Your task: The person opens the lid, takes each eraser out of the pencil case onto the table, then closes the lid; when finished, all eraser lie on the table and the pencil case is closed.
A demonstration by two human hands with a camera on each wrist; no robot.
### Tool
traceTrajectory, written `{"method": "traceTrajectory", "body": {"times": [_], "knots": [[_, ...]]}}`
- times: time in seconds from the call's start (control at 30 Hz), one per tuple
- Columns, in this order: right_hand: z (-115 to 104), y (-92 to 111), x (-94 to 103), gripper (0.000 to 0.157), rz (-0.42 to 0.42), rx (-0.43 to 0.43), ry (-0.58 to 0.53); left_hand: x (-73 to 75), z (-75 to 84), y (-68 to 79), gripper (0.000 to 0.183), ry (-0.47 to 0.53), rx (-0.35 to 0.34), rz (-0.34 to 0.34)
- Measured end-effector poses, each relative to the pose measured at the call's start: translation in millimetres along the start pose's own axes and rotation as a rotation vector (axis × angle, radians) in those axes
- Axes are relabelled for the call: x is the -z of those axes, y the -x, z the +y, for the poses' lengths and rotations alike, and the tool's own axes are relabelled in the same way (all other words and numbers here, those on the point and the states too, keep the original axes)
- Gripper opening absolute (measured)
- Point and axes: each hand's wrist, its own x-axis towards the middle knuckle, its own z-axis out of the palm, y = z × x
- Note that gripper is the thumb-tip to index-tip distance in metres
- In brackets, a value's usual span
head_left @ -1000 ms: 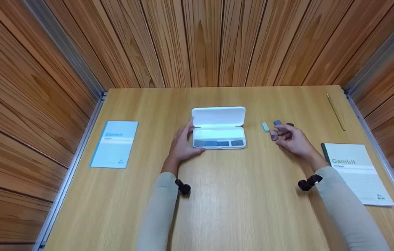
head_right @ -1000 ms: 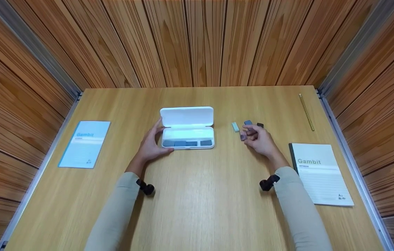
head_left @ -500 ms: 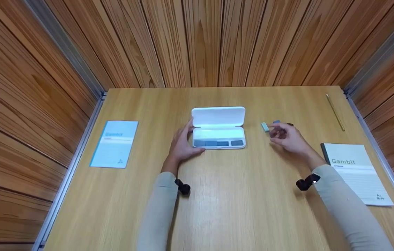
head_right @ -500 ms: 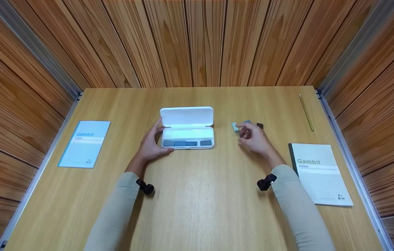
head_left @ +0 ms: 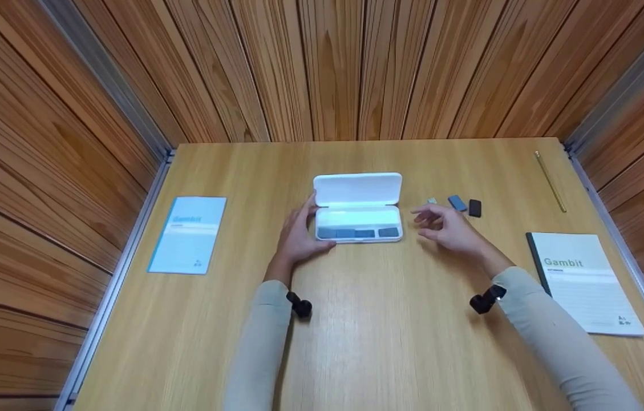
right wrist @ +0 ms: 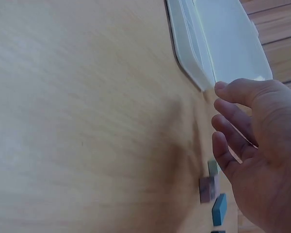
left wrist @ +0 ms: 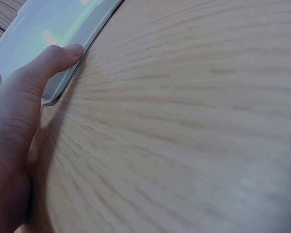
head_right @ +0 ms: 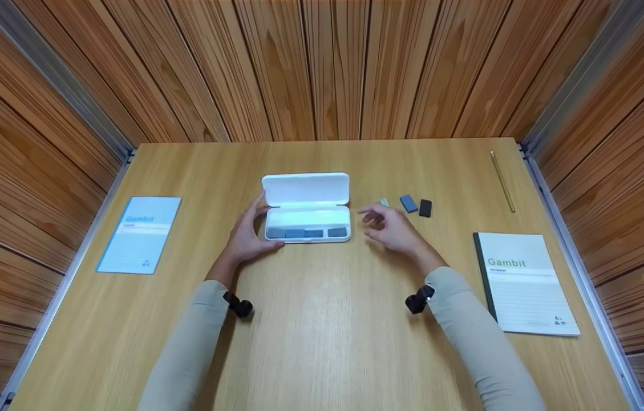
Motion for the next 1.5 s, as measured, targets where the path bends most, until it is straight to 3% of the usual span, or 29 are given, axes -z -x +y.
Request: {"method": "traceTrajectory", "body": {"times": [0.57,0.9,1.27,1.5], "knots": [[-15.7,-15.4,-32.3,0.047,-0.087,0.041,-0.009,-0.5,-2.3,-1.1,0.129,-0.003,-0.013,0.000],[-16.1,-19.5,-36.8,0.043,-0.110,0.023,-0.034,-1.8,-1.3,-0.8,0.129,0.002,-0.007,0.012],[-19.7,-25.8,-43.3,0.048,-0.118,0.068,-0.011,-1.3,0.3,-0.7,0.128,-0.011,-0.006,0.018],[-20.7,-29.9,-47.3,0.047,-0.165,0.013,0.017,-2.4,1.0,-0.4,0.128,-0.001,-0.003,0.017]]}}
